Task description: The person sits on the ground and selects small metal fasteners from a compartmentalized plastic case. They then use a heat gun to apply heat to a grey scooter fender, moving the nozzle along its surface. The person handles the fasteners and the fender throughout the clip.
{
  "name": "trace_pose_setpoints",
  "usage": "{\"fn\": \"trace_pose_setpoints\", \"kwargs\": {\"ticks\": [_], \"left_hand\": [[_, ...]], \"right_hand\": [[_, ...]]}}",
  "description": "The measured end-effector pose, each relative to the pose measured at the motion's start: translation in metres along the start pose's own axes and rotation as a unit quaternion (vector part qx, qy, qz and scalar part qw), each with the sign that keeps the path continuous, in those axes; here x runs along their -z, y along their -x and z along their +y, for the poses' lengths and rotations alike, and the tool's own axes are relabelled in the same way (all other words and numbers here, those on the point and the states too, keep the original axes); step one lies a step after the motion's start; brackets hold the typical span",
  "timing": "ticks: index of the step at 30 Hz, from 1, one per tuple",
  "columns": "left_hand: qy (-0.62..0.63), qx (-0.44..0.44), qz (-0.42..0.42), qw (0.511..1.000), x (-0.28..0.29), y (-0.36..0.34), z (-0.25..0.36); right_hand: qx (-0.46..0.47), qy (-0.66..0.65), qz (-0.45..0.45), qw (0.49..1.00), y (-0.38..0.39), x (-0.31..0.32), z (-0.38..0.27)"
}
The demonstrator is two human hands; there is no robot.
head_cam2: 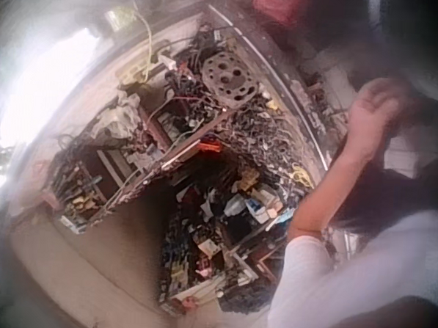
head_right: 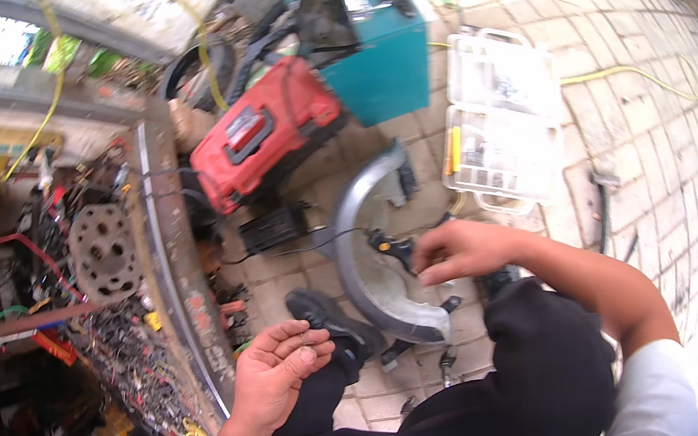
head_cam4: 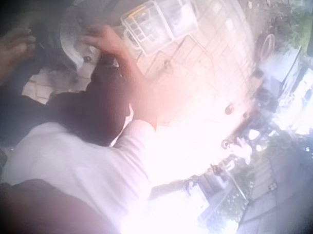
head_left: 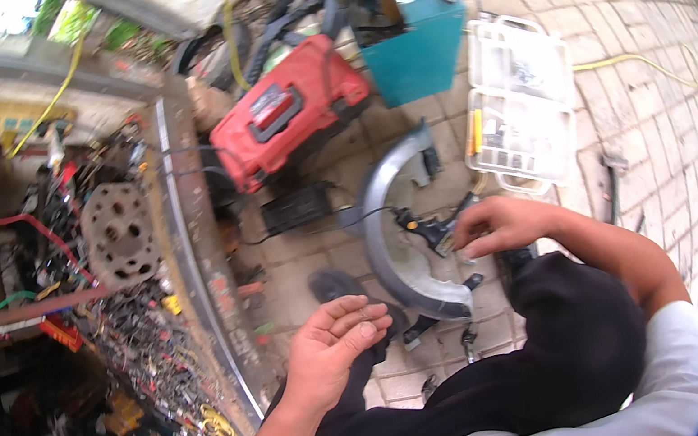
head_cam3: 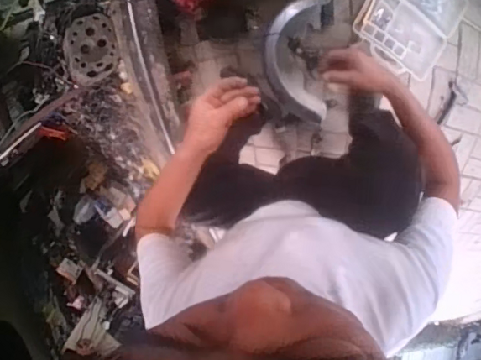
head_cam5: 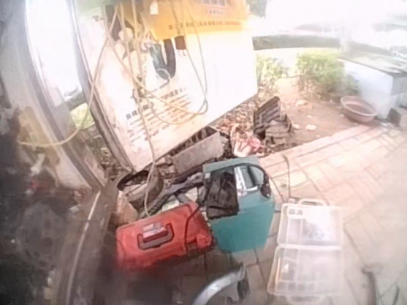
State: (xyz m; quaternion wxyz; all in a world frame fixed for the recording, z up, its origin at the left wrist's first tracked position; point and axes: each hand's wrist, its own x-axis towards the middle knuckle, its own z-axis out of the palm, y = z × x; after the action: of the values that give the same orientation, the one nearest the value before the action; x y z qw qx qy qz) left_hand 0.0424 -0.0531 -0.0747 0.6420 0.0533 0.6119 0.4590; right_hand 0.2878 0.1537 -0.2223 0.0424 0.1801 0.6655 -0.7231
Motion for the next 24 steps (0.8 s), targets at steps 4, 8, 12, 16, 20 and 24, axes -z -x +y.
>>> {"fn": "trace_pose_setpoints", "kwargs": {"ticks": [4, 8, 12, 16, 20, 24], "left_hand": [[-0.03, -0.02, -0.004, 0.999, -0.041, -0.057, -0.027], [-0.002, -0.045, -0.003, 0.999, -0.073, -0.111, -0.063], [0.034, -0.059, 0.013, 0.998, -0.094, -0.145, -0.095], [0.066, -0.063, 0.029, 0.995, -0.113, -0.16, -0.117], [0.107, -0.06, 0.028, 0.992, -0.125, -0.163, -0.13], [0.13, -0.046, 0.029, 0.99, -0.129, -0.162, -0.137]], "right_hand": [[0.062, -0.062, -0.034, 0.996, -0.006, -0.008, -0.013], [0.075, -0.164, 0.065, 0.982, -0.001, -0.007, 0.009], [0.111, -0.092, 0.188, 0.971, 0.007, -0.004, 0.036], [0.104, 0.034, 0.254, 0.961, 0.019, -0.001, 0.051], [0.116, 0.097, 0.287, 0.946, 0.029, -0.002, 0.059], [0.102, 0.075, 0.291, 0.948, 0.035, -0.004, 0.064]]}}
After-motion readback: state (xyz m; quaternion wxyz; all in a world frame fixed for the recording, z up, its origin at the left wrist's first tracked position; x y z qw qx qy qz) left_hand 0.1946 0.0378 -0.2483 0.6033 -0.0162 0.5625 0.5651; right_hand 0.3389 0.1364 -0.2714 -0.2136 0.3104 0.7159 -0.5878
